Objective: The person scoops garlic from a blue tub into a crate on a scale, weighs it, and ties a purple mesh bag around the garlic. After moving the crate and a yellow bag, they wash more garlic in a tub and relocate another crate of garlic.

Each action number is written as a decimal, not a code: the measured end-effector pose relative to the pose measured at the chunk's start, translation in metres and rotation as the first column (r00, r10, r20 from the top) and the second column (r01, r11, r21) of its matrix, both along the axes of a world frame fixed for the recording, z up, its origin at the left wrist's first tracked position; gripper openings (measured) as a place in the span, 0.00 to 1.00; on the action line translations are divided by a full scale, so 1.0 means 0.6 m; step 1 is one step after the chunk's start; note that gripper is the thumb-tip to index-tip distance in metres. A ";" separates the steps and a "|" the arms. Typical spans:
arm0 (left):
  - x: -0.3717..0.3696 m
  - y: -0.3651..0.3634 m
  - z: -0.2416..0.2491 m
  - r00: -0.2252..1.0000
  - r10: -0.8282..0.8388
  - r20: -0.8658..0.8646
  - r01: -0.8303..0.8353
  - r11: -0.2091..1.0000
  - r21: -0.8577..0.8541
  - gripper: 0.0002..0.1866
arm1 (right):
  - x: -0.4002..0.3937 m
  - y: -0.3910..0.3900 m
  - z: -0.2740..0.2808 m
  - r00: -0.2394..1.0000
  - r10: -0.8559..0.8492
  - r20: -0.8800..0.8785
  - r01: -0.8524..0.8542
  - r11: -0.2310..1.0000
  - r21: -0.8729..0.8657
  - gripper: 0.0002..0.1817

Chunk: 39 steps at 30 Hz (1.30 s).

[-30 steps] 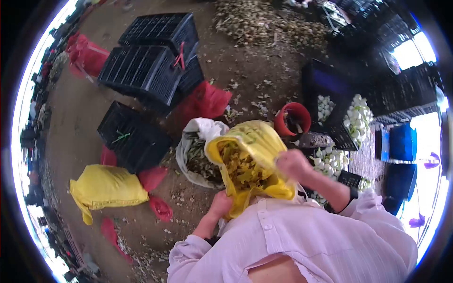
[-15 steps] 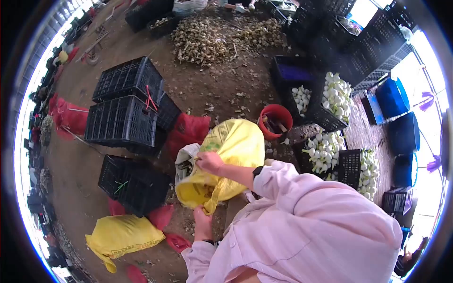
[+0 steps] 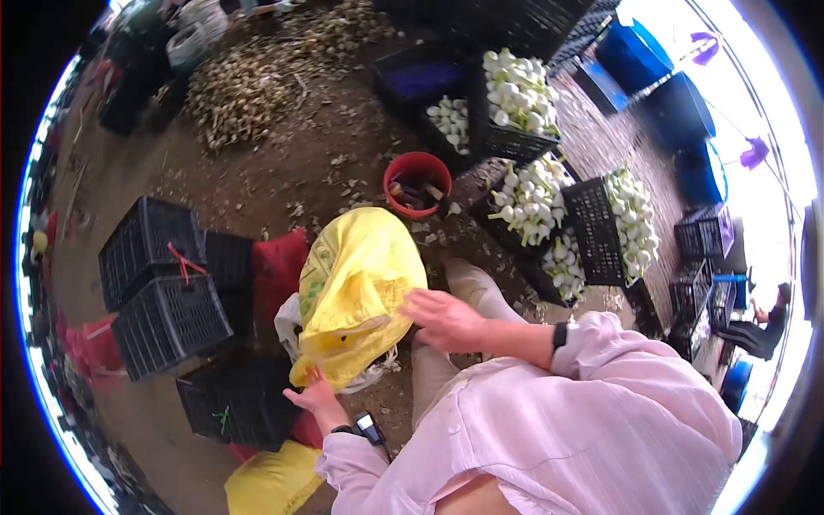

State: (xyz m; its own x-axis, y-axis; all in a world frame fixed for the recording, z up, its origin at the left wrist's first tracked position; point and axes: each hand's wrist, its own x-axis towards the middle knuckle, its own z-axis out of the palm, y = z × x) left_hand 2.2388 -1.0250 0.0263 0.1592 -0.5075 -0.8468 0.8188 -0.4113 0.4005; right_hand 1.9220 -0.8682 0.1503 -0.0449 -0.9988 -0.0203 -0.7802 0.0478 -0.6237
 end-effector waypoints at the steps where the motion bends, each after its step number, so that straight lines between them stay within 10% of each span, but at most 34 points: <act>1: -0.001 -0.003 0.001 0.997 -0.055 0.045 0.056 0.998 -0.012 0.38 | -0.036 0.040 -0.037 0.997 -0.066 0.045 0.061 0.991 0.119 0.29; 4: -0.065 0.007 0.032 0.834 -0.196 0.516 0.235 0.972 -0.010 0.42 | -0.132 0.155 -0.043 0.861 -0.506 0.054 0.399 0.738 0.544 0.19; 7: -0.187 0.035 0.083 -0.033 -0.107 0.994 0.464 0.879 0.110 0.43 | -0.212 0.258 -0.100 0.783 -0.602 -0.154 0.478 0.425 0.769 0.18; 9: -0.289 0.079 0.126 -0.543 0.397 0.740 0.826 0.413 0.385 0.43 | -0.249 0.296 -0.120 0.771 -0.623 -0.135 0.465 0.405 0.788 0.18; 12: -0.421 0.123 0.092 -0.264 0.636 0.725 0.815 -0.256 0.521 0.31 | -0.305 0.360 -0.170 0.743 -0.667 -0.056 0.463 0.451 0.763 0.14; 16: -0.538 0.139 0.073 -0.351 0.807 0.475 0.191 -0.435 0.880 0.28 | -0.403 0.435 -0.197 0.645 -0.764 -0.030 0.514 0.404 0.757 0.12; 17: -0.450 0.083 0.016 -0.441 0.873 0.209 -0.151 -0.302 0.941 0.27 | -0.423 0.472 -0.202 0.638 -0.768 -0.060 0.526 0.377 0.763 0.12; 19: -0.431 0.048 0.053 -0.795 0.607 -0.015 -0.319 -0.396 0.861 0.29 | -0.478 0.507 -0.189 0.649 -0.746 -0.150 0.555 0.329 0.764 0.11; 24: -0.566 0.013 0.003 -0.884 0.381 -0.269 -0.461 -0.627 0.628 0.26 | -0.545 0.588 -0.213 0.479 -0.864 -0.151 0.655 0.238 0.717 0.12; 25: -0.626 0.025 0.021 -0.909 0.374 -0.183 -0.383 -0.582 0.717 0.24 | -0.556 0.598 -0.222 0.427 -0.898 -0.106 0.673 0.238 0.700 0.13; 28: -0.829 0.056 0.033 -0.931 0.357 0.073 -0.126 -0.504 0.855 0.20 | -0.578 0.624 -0.341 -0.363 -0.889 0.278 0.492 0.071 0.868 0.10; 32: -1.106 0.036 0.060 -0.863 0.221 0.455 0.287 -0.527 0.800 0.14 | -0.677 0.463 -0.228 -0.535 -0.796 0.282 0.412 0.046 0.910 0.13; 39: -1.625 -0.089 0.002 -0.296 0.361 0.884 0.691 -0.558 0.459 0.12 | -0.821 0.248 -0.350 -0.725 -0.585 0.362 0.330 0.166 0.929 0.21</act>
State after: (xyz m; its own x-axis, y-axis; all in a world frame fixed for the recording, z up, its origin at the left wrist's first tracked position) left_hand 1.2636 -1.0781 0.0273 -0.9562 -0.2921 -0.0210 -0.2628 0.8244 0.5013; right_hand 1.4296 -0.7194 -0.0599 -0.2847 -0.1553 -0.9460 0.9585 -0.0302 -0.2835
